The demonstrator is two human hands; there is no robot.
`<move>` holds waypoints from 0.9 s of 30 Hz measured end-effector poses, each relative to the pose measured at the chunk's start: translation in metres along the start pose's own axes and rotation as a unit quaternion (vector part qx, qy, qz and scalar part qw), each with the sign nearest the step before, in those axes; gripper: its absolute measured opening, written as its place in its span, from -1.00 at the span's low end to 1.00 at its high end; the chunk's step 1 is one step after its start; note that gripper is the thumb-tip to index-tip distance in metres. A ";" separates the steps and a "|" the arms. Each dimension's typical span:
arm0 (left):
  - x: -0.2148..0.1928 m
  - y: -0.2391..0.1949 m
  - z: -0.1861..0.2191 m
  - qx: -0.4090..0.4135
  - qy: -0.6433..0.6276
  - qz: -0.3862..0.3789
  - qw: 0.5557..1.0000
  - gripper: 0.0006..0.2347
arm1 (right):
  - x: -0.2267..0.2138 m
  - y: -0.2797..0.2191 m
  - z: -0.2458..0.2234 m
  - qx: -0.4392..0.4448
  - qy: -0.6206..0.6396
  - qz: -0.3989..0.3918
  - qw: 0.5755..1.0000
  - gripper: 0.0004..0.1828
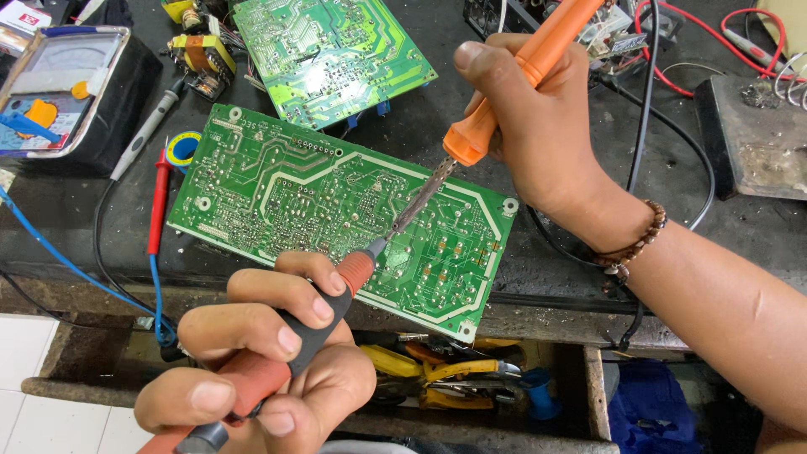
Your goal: The person uses a soldering iron and solder wire to work on a green circuit board. They apply solder to various points on the board while holding the iron in one hand and the solder in the other. The person also uses a hot air gun to heat the board at different times.
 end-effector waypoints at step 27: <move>0.089 0.068 -0.058 -0.249 -0.122 -0.323 0.905 -0.86 | -0.051 0.029 0.024 0.170 0.219 0.164 0.947 -0.52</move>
Point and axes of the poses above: each hand's wrist, its own y-axis towards the middle knuckle, its own x-axis out of the palm, z = x × y, the point moved 9 cm from there along y, towards the middle knuckle, and after that the axes turned 9 degrees about x, right-handed, at the moved point
